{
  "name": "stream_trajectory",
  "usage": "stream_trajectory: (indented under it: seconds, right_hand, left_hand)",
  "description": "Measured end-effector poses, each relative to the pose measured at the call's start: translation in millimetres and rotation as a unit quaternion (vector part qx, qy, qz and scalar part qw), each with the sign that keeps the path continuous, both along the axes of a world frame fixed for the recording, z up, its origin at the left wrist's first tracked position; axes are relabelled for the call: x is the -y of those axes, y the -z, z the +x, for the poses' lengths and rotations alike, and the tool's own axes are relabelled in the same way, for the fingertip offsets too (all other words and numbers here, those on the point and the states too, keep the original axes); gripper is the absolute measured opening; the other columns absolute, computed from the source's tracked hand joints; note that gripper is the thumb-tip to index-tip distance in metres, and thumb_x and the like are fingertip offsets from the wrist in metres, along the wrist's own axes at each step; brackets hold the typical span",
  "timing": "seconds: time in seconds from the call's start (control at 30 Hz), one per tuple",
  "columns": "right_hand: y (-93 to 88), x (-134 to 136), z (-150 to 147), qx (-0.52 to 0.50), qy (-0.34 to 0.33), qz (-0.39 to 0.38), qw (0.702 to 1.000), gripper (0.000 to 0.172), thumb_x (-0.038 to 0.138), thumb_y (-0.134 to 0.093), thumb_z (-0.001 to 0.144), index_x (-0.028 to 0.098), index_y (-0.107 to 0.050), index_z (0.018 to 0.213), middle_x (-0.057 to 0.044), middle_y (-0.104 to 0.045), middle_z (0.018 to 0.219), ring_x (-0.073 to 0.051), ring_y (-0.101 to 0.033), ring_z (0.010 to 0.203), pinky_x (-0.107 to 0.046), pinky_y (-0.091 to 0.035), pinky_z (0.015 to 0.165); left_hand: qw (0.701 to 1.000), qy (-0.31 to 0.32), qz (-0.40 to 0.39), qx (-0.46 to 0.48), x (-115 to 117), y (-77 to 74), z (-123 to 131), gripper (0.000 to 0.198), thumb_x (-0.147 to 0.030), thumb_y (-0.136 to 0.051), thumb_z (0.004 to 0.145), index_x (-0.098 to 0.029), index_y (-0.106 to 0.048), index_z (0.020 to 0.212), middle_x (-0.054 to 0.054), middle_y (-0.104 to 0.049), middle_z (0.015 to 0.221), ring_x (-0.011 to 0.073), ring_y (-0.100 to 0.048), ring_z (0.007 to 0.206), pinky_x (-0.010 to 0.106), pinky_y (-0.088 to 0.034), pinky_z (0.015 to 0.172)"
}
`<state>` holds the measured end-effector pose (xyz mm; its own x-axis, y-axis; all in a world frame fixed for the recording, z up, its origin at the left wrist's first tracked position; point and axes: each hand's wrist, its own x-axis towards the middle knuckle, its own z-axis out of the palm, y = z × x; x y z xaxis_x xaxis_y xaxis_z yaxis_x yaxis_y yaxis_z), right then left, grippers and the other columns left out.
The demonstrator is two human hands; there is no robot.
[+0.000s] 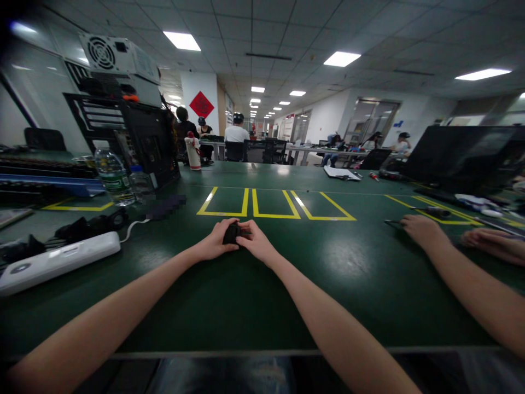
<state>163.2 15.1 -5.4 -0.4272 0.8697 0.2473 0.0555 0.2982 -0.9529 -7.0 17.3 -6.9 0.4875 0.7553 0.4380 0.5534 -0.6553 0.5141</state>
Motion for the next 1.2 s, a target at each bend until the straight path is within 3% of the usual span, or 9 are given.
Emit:
stream_trajectory:
  seconds: [0.2,0.43,0.67,0.8,1.0,1.2]
  right_hand:
    - [-1.6,2.0,0.2,0.003,0.006,0.001,1.000,0.022,0.028,-0.055,0.072,0.021,-0.046,0.091,-0.002,-0.049,0.098,-0.015,-0.051,0.092,-0.038,-0.043,0.082]
    - [0.2,-0.5,2.0,0.020,0.003,-0.020,1.000,0.033,0.028,-0.053,0.073,0.022,-0.043,0.104,-0.004,-0.048,0.104,-0.016,-0.052,0.090,-0.037,-0.045,0.080]
    - [-2.4,1.8,1.1,0.006,0.003,-0.002,1.000,0.028,0.023,-0.057,0.070,0.020,-0.046,0.095,-0.002,-0.049,0.101,-0.016,-0.051,0.094,-0.037,-0.042,0.085]
    - [-3.3,3.3,0.9,-0.002,-0.002,-0.021,1.000,0.024,0.030,-0.053,0.073,0.021,-0.045,0.094,-0.003,-0.048,0.101,-0.015,-0.052,0.091,-0.036,-0.046,0.079]
    - [1.7,-1.3,1.0,0.005,0.005,-0.021,1.000,0.029,0.032,-0.053,0.073,0.023,-0.044,0.099,-0.003,-0.048,0.098,-0.014,-0.053,0.086,-0.036,-0.047,0.076]
    - [2.4,-2.8,1.4,0.014,0.004,-0.028,0.999,0.031,0.032,-0.052,0.074,0.022,-0.046,0.103,-0.004,-0.047,0.105,-0.016,-0.051,0.092,-0.037,-0.046,0.079]
  left_hand:
    - [1.000,-0.001,-0.002,-0.006,-0.4,-0.3,-0.7,0.065,-0.032,-0.061,0.068,-0.018,-0.028,0.122,0.010,-0.039,0.119,0.0261,-0.039,0.104,0.042,-0.032,0.089]
    - [1.000,-0.005,-0.022,-0.004,1.7,-1.5,-1.1,0.065,-0.032,-0.061,0.067,-0.020,-0.028,0.122,0.009,-0.039,0.119,0.0265,-0.039,0.104,0.043,-0.033,0.088]
    - [0.999,-0.004,-0.031,0.004,4.0,-3.8,-0.5,0.065,-0.030,-0.061,0.067,-0.023,-0.028,0.122,0.008,-0.039,0.119,0.0273,-0.039,0.104,0.045,-0.033,0.087]
    - [1.000,-0.003,-0.030,0.002,3.5,-3.1,-0.9,0.065,-0.031,-0.060,0.067,-0.022,-0.028,0.123,0.008,-0.039,0.119,0.0269,-0.039,0.104,0.044,-0.033,0.087]
    - [1.000,-0.002,-0.009,0.009,-0.3,1.2,-1.0,0.066,-0.031,-0.062,0.066,-0.022,-0.029,0.122,0.009,-0.040,0.118,0.0268,-0.039,0.104,0.044,-0.032,0.089]
    - [1.000,-0.001,-0.013,0.003,0.1,0.2,-0.4,0.065,-0.031,-0.061,0.067,-0.021,-0.029,0.122,0.009,-0.040,0.118,0.0266,-0.039,0.104,0.044,-0.032,0.089]
